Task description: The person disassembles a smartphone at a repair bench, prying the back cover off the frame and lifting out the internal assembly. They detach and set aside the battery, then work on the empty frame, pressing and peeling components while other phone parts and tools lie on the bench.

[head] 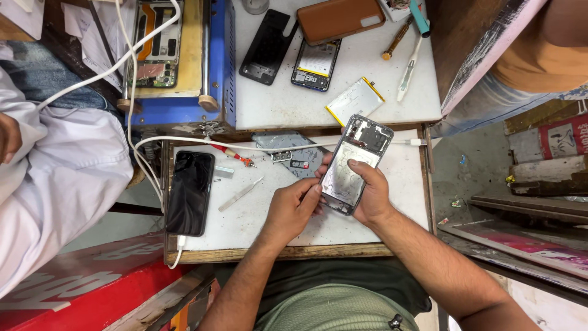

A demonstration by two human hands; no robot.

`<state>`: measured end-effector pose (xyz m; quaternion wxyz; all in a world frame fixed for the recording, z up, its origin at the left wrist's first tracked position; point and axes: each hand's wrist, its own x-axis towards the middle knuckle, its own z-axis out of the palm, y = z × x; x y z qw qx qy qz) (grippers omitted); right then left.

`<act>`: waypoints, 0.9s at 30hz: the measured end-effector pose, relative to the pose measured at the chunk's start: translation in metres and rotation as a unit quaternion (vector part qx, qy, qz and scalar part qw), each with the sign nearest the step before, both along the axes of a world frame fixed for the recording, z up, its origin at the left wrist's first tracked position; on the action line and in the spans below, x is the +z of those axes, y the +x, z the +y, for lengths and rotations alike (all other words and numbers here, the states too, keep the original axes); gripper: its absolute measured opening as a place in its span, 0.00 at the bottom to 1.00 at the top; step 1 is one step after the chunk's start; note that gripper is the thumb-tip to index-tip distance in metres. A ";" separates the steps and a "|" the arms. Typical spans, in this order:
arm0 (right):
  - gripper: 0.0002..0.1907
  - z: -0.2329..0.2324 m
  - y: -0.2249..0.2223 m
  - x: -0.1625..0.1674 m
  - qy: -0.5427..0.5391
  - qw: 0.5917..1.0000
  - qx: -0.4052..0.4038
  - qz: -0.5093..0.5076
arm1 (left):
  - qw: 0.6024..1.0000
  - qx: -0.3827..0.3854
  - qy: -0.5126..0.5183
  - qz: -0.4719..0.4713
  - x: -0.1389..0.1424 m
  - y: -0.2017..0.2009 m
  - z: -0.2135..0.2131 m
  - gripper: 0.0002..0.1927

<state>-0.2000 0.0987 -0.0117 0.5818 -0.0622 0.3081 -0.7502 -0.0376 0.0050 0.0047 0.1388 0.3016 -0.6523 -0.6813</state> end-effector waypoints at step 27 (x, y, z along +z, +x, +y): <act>0.21 0.002 0.009 0.002 0.004 0.993 -0.055 0.108 | 0.952 0.096 -0.284 -0.068 -0.001 -0.021 0.010 0.10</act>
